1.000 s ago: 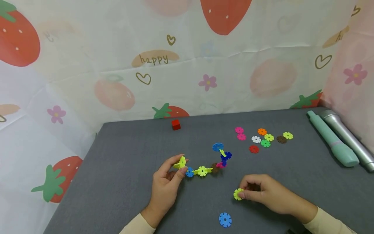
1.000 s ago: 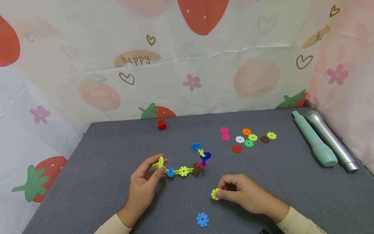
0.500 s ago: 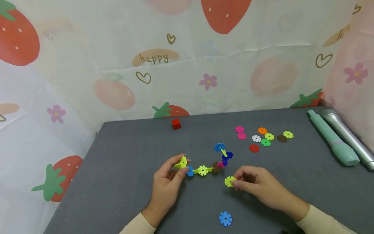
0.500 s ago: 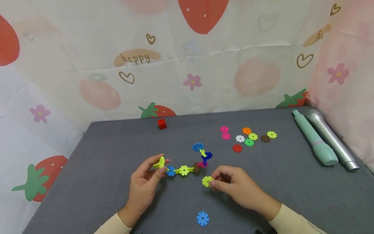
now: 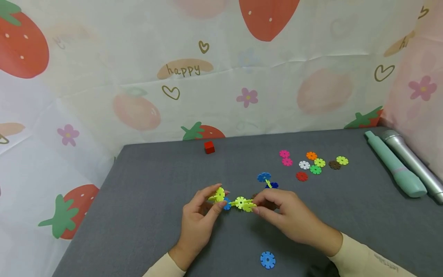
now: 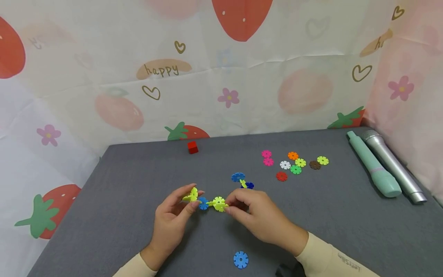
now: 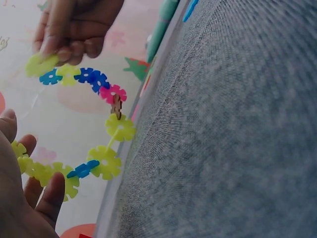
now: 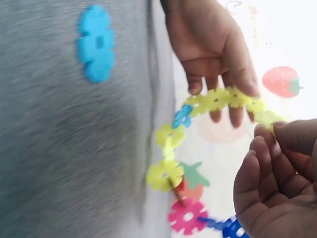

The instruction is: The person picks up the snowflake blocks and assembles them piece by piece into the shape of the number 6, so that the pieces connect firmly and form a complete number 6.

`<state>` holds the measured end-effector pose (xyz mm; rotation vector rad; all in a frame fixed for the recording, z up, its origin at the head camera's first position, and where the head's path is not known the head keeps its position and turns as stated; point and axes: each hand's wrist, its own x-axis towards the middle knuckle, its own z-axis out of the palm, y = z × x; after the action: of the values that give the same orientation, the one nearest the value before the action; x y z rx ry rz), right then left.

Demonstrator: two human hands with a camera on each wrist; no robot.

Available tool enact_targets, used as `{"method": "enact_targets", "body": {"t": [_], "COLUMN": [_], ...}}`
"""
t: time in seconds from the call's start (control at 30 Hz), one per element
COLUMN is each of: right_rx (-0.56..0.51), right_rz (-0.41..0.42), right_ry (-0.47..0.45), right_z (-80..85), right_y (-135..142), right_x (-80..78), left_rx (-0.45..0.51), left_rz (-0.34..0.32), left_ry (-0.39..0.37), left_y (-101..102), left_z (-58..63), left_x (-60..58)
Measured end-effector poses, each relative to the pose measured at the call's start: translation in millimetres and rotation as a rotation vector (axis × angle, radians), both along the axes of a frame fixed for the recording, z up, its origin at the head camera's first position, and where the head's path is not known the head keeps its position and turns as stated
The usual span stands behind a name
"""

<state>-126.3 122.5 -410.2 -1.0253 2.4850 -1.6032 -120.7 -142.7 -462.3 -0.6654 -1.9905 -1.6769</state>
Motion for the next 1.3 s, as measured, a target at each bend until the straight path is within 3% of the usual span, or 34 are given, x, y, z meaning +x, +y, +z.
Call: {"method": "enact_targets", "body": {"t": [0.17,0.37,0.53,0.8,1.3], "right_rx": [0.037,0.093,0.112,0.05,0.085], "right_rz": [-0.022,-0.056,-0.03,0.034,0.031], "right_ry": [0.118,0.219,0.262,0.351,0.421], "right_z": [10.0,19.8,22.5,23.0,28.3], "right_y": [-13.1,-24.1,-27.8,-30.7,-36.8], "right_x": [-3.0,-8.6,-13.3,-21.5,-26.0], "left_rx": [-0.017,-0.03,-0.051,-0.072,-0.081], "left_rz": [0.006,-0.001,-0.013,-0.011,0.013], "left_ry": [-0.005,0.061,0.097,0.108,0.087], "left_y": [0.0,1.2,1.2,0.7,1.9], "left_z": [0.4,0.8,-0.3,3.2,4.6], "left_x": [0.7,0.1,-1.1,0.9,1.8]}}
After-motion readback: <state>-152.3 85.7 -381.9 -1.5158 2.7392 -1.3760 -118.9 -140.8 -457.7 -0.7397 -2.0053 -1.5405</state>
